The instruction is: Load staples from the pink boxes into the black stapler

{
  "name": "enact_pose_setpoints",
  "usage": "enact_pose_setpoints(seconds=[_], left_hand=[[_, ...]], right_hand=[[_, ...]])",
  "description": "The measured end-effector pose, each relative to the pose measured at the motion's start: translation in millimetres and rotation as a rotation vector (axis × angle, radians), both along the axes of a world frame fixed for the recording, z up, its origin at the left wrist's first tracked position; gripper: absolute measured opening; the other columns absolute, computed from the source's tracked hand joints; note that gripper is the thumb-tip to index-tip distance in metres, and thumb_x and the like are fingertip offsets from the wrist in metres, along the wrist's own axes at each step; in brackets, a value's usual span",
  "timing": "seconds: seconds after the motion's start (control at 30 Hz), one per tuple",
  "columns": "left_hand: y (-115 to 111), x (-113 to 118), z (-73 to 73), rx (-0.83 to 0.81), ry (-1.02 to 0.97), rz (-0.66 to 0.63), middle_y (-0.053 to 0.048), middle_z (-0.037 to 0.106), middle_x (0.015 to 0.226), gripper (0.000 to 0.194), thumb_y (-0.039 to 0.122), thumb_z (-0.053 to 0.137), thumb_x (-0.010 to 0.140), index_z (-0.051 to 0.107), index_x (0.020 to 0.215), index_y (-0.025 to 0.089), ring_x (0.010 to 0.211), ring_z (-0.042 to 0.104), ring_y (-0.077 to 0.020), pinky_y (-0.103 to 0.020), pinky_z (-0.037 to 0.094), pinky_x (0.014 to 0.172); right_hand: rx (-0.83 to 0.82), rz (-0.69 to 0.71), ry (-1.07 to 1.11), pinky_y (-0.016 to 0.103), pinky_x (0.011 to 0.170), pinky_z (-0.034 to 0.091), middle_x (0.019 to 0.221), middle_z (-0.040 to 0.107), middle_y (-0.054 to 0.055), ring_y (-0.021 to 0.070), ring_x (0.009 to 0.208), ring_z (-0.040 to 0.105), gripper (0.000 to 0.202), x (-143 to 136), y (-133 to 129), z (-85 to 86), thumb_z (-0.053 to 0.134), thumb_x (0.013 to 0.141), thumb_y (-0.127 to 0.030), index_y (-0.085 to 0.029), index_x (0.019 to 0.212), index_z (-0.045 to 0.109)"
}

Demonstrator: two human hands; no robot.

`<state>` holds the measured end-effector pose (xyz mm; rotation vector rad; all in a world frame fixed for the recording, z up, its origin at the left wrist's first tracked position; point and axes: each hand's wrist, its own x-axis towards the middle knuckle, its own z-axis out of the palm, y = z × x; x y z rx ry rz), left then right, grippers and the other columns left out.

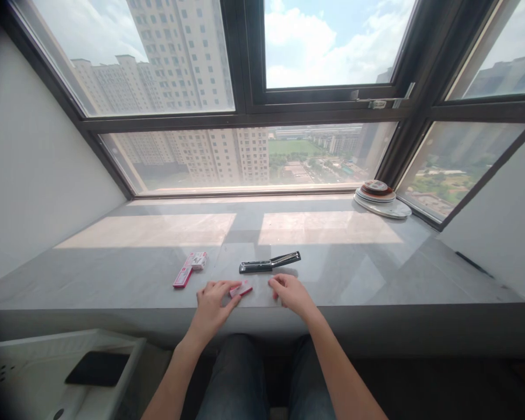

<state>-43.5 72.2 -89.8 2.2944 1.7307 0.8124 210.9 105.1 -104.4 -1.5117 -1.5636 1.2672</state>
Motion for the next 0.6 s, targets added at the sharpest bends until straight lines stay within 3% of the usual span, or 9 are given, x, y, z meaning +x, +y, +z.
enact_pose_setpoints(seconds=[0.07, 0.17, 0.33, 0.47, 0.6], left_hand=[[8.6, 20.0, 2.1, -0.011, -0.065, -0.097, 0.0, 0.069, 0.117, 0.037, 0.034, 0.068, 0.088, 0.062, 0.125, 0.036, 0.108, 0.055, -0.0248, -0.042, 0.037, 0.096], [23.2, 36.5, 1.8, -0.025, -0.133, -0.156, 0.0, 0.07, 0.116, 0.037, 0.035, 0.072, 0.084, 0.064, 0.121, 0.033, 0.106, 0.056, -0.0246, -0.04, 0.037, 0.094], [36.6, 29.4, -5.8, -0.039, -0.201, -0.194, 0.001, 0.07, 0.118, 0.035, 0.035, 0.071, 0.086, 0.065, 0.12, 0.033, 0.107, 0.057, -0.0236, -0.039, 0.041, 0.095], [36.7, 25.8, -10.2, -0.028, -0.246, -0.205, 0.0, 0.068, 0.123, 0.045, 0.033, 0.071, 0.085, 0.06, 0.129, 0.034, 0.111, 0.058, -0.0232, -0.038, 0.044, 0.097], [35.5, 28.2, -11.3, -0.016, -0.251, -0.2, 0.0, 0.067, 0.123, 0.046, 0.033, 0.071, 0.085, 0.06, 0.129, 0.034, 0.11, 0.058, -0.0228, -0.038, 0.045, 0.098]], right_hand=[[-0.028, 0.049, -0.021, 0.021, 0.043, 0.032, 0.065, 0.063, 0.0, 0.0085, 0.042, 0.043, 0.036, -10.2, 7.6, 4.0, 0.053, 0.091, -0.05, -0.018, 0.089, 0.067], [0.016, 0.001, -0.076, 0.021, 0.045, 0.028, 0.059, 0.058, -0.001, 0.009, 0.047, 0.042, 0.032, -9.8, 17.5, 3.8, 0.06, 0.087, -0.046, -0.016, 0.078, 0.065], [0.028, -0.064, -0.173, 0.023, 0.049, 0.029, 0.055, 0.055, -0.001, 0.011, 0.049, 0.045, 0.036, 27.5, 22.2, 1.0, 0.058, 0.088, -0.047, -0.016, 0.071, 0.064], [0.189, -0.148, -0.391, 0.024, 0.055, 0.033, 0.06, 0.06, -0.001, 0.0143, 0.058, 0.054, 0.028, 37.6, 14.1, 14.5, 0.063, 0.085, -0.045, -0.018, 0.087, 0.069], [0.426, 0.065, -0.533, 0.025, 0.061, 0.034, 0.073, 0.068, 0.0, 0.0162, 0.07, 0.059, 0.02, 11.2, 10.8, 39.6, 0.061, 0.088, -0.039, -0.025, 0.091, 0.075]])
